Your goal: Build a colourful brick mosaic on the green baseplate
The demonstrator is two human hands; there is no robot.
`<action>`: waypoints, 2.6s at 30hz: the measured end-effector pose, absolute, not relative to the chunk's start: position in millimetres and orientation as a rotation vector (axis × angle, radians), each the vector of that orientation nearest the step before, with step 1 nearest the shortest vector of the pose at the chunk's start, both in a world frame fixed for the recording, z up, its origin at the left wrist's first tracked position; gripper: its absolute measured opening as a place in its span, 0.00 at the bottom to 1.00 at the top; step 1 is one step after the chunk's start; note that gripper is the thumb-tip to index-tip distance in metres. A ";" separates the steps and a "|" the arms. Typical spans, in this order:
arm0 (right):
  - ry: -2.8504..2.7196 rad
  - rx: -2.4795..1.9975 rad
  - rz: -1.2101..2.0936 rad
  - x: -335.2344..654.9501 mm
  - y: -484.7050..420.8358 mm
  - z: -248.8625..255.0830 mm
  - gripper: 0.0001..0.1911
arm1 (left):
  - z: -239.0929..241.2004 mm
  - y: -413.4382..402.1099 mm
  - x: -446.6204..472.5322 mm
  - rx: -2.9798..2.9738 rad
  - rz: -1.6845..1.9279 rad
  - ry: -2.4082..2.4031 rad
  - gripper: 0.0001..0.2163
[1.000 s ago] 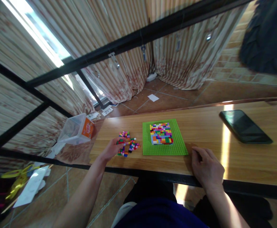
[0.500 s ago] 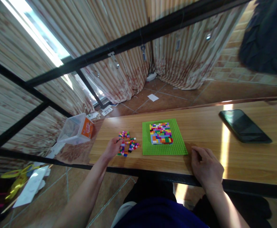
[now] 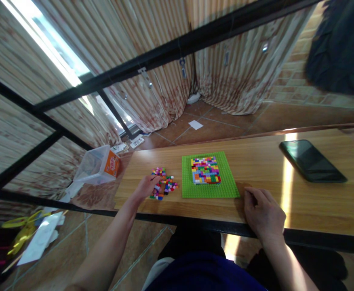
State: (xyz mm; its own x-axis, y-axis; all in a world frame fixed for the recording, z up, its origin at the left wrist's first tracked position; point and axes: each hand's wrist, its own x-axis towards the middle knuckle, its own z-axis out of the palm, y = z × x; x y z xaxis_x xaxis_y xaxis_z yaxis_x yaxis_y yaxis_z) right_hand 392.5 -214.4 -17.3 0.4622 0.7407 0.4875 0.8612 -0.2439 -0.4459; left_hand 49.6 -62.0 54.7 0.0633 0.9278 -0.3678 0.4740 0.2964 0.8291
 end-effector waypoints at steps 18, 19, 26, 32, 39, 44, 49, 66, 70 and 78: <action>-1.337 -2.035 -0.250 393.4 -214.1 -19.4 0.15 | 63.2 -71.4 42.9 1.169 0.653 1.278 0.15; -1.340 -2.039 -0.249 393.4 -214.1 -19.3 0.15 | 61.9 -72.0 43.7 1.167 0.675 1.292 0.13; -1.350 -2.039 -0.295 395.6 -214.2 -22.5 0.17 | 44.7 -69.9 46.3 1.238 0.774 1.442 0.08; -1.398 -1.966 -0.322 396.7 -213.8 -22.1 0.18 | 40.5 -71.2 44.8 1.391 0.830 1.464 0.11; -1.383 -2.002 -0.304 398.0 -214.7 -26.5 0.18 | 39.4 -69.5 40.1 1.396 0.837 1.339 0.18; -1.389 -1.993 -0.315 399.0 -214.3 -28.9 0.18 | 41.2 -64.0 40.9 1.348 0.863 1.328 0.22; -1.381 -2.011 -0.288 398.8 -214.9 -27.2 0.18 | 45.2 -62.1 43.4 1.314 0.895 1.310 0.17; -1.367 -2.009 -0.297 396.1 -214.6 -22.6 0.18 | 47.8 -84.4 38.7 1.130 0.903 1.263 0.14; -1.377 -1.998 -0.307 394.9 -214.2 -19.5 0.18 | 43.6 -85.7 35.8 1.263 0.832 1.400 0.11; -1.327 -2.024 -0.271 393.9 -214.3 -18.9 0.17 | 53.8 -86.9 39.1 1.658 0.580 1.511 0.13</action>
State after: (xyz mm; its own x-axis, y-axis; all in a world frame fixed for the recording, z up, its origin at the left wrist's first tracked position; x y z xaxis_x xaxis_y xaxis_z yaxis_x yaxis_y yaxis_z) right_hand 393.9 -214.3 -18.9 0.4555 0.7250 0.5166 0.8695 -0.2378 -0.4329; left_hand 39.1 -86.9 53.8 0.1811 0.9671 -0.1786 0.5996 0.0354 0.7995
